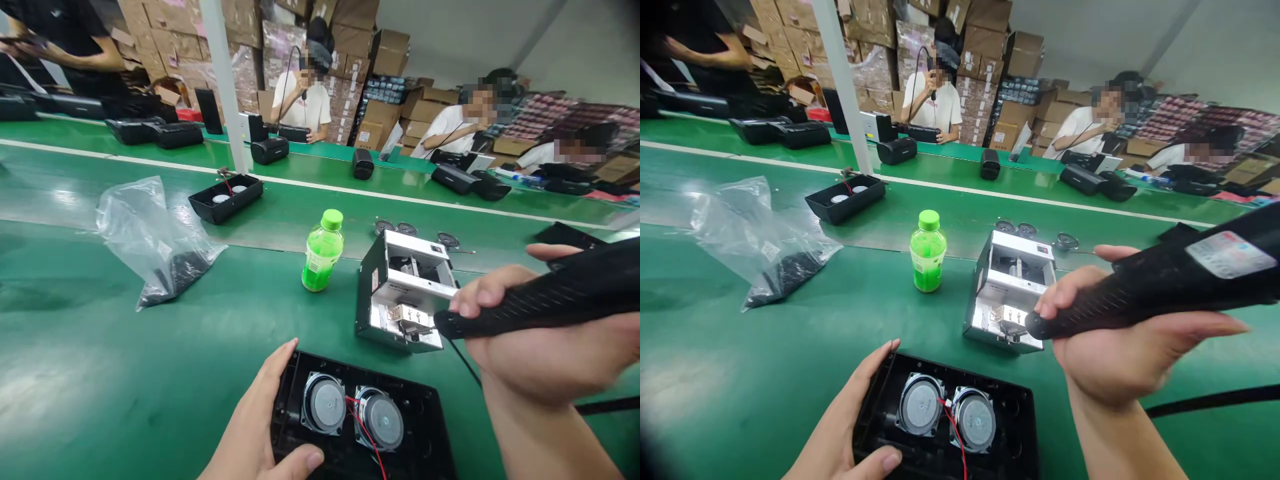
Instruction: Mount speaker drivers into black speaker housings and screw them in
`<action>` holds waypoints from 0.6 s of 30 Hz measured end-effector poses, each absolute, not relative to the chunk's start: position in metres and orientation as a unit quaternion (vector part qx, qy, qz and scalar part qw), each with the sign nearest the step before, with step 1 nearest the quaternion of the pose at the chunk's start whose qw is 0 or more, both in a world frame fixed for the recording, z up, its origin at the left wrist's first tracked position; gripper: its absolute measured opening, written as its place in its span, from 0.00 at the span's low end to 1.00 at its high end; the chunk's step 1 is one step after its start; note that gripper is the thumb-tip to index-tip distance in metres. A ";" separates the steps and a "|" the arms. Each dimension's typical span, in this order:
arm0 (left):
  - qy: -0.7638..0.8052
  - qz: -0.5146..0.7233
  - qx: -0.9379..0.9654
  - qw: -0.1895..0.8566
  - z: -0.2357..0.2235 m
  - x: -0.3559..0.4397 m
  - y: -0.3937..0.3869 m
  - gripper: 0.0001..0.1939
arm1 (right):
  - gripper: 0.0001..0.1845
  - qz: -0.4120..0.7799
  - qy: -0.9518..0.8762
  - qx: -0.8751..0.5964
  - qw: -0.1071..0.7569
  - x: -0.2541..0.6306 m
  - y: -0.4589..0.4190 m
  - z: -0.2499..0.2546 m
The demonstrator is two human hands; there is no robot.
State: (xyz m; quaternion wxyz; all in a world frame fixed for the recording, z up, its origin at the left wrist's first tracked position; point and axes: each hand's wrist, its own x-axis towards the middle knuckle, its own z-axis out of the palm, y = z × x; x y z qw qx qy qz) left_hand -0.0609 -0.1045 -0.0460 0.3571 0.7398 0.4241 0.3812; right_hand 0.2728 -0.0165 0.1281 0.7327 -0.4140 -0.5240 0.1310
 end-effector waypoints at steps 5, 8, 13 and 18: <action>0.430 0.380 0.743 0.344 -0.049 -0.062 -0.102 0.51 | 0.46 0.134 -0.584 -0.395 0.696 0.277 -0.008 0.112; 0.438 0.371 0.744 0.341 -0.048 -0.064 -0.103 0.52 | 0.46 0.129 -0.599 -0.365 0.701 0.288 -0.006 0.103; 0.441 0.358 0.747 0.346 -0.048 -0.066 -0.103 0.52 | 0.46 0.127 -0.601 -0.358 0.703 0.287 -0.003 0.104; 0.433 0.362 0.745 0.356 -0.045 -0.065 -0.103 0.53 | 0.46 0.163 -0.572 -0.408 0.693 0.271 -0.019 0.116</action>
